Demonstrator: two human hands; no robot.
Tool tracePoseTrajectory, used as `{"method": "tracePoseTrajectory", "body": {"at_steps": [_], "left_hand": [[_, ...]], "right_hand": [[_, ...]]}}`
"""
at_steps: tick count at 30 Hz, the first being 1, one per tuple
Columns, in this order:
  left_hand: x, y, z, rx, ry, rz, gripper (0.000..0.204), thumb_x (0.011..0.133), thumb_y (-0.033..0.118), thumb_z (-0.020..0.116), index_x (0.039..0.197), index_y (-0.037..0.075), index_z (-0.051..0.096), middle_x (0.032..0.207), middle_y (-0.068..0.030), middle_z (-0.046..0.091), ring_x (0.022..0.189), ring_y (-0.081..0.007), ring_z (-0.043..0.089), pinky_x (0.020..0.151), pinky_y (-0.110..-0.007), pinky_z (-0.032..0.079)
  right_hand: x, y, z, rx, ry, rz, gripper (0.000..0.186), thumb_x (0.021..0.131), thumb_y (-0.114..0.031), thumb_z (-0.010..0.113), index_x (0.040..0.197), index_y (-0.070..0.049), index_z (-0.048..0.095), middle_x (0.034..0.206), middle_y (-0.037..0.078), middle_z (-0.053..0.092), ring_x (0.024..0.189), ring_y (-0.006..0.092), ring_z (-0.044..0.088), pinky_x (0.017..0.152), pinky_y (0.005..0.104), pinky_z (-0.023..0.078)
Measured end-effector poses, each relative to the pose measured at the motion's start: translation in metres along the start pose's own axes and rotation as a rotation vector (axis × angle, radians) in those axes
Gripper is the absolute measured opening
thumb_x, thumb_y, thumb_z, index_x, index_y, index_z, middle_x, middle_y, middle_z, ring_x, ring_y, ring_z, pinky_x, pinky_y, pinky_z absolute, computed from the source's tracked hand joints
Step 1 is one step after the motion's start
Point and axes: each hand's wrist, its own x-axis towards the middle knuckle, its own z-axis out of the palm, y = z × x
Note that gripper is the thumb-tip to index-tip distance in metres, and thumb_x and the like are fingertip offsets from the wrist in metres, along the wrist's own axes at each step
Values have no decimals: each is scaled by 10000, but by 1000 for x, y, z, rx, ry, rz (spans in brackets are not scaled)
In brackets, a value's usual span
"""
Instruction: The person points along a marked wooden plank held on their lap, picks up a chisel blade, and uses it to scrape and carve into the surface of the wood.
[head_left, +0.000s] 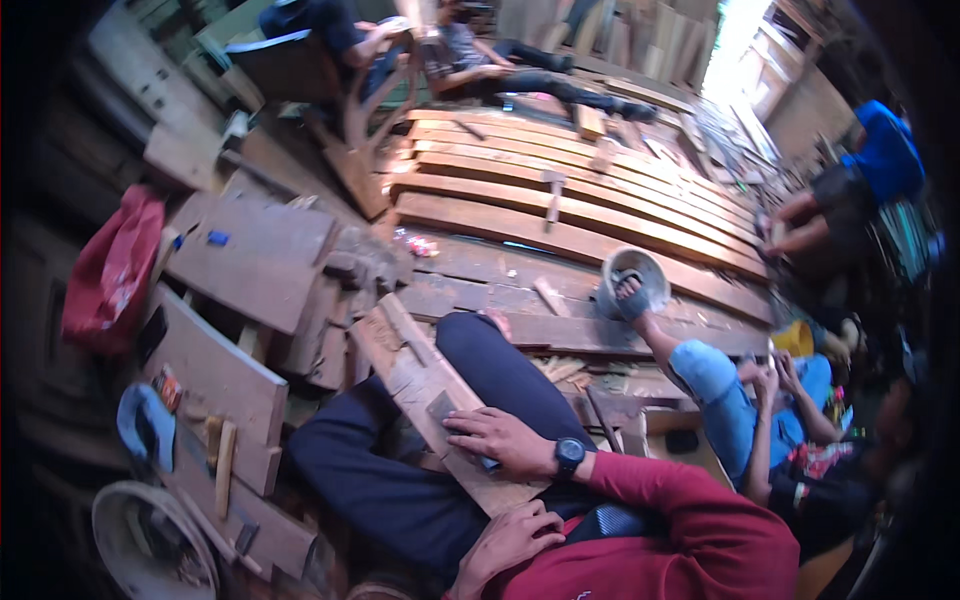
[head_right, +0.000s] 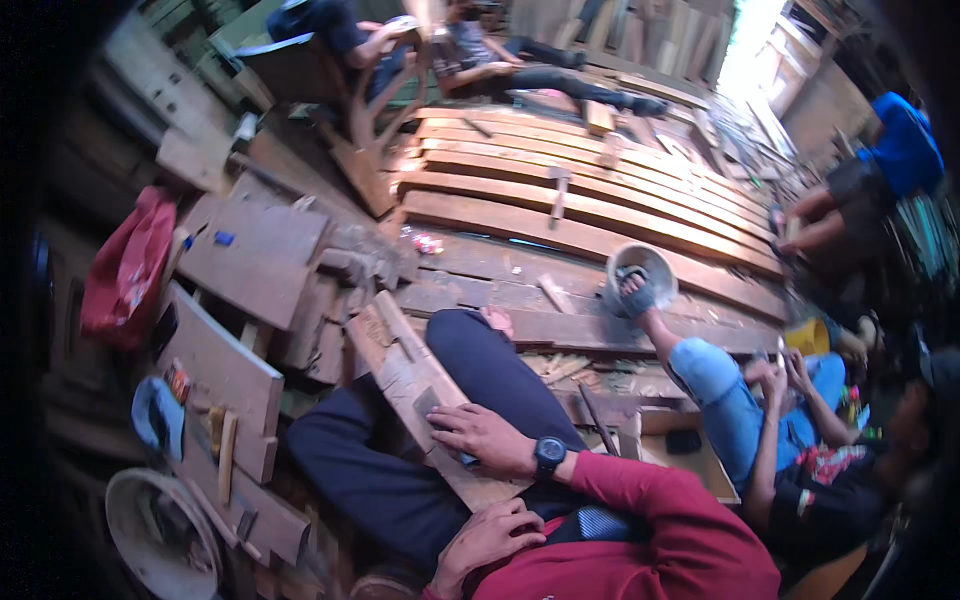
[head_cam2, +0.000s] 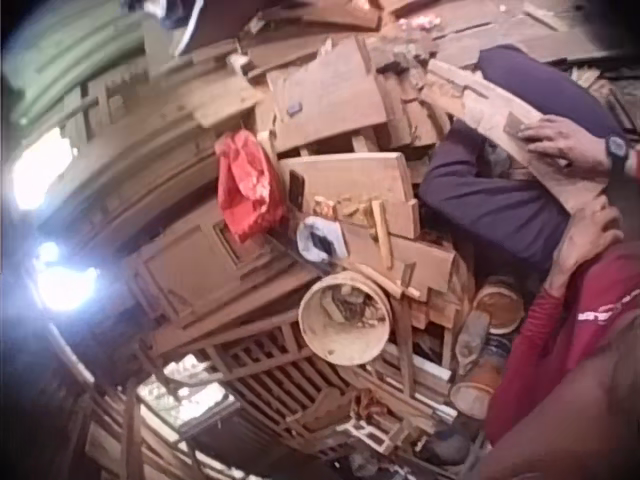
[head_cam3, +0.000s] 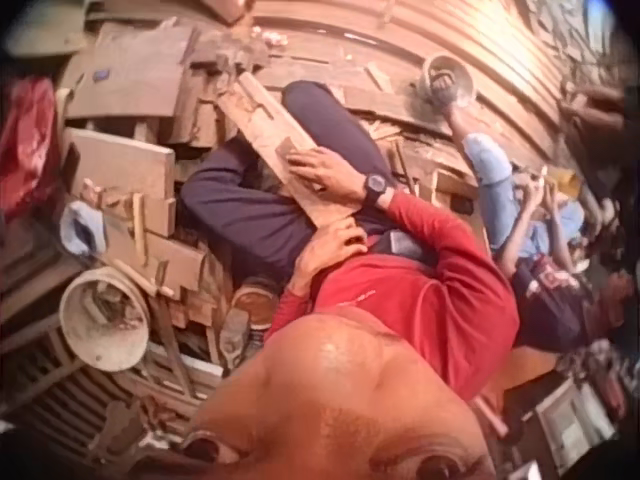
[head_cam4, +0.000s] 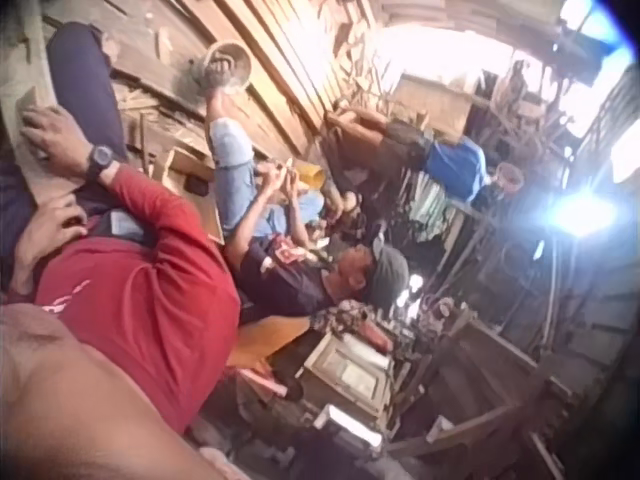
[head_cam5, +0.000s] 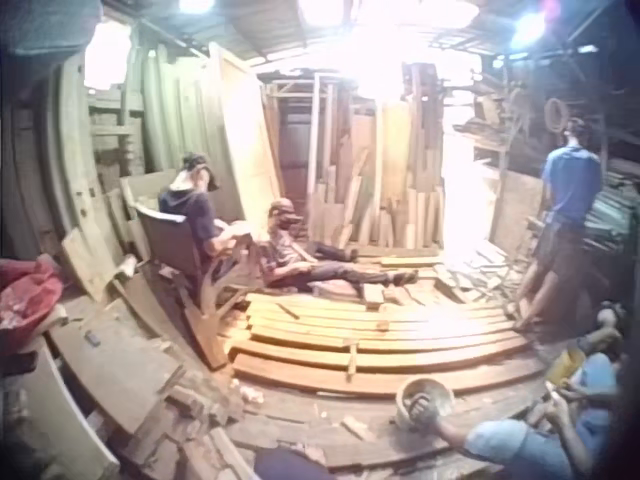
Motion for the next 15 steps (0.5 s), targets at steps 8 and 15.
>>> {"method": "tracePoseTrajectory", "body": {"at_steps": [8,15], "left_hand": [[4,-4,6,-7,171,-131,144,853,133,752,838,32,650,764,-116,628,675,-277,655,615,-394,521],[18,-19,8,118,283,6,170,760,19,768,789,21,601,688,-93,581,583,-251,604,546,-372,489]], "right_hand": [[11,9,33,22,164,-133,579,668,-166,743,1205,-5,601,1432,243,500,1386,376,457,1099,511,391],[5,7,22,-27,200,-91,488,703,-175,730,1150,-10,627,1356,229,549,1364,354,478,1088,494,400]]}}
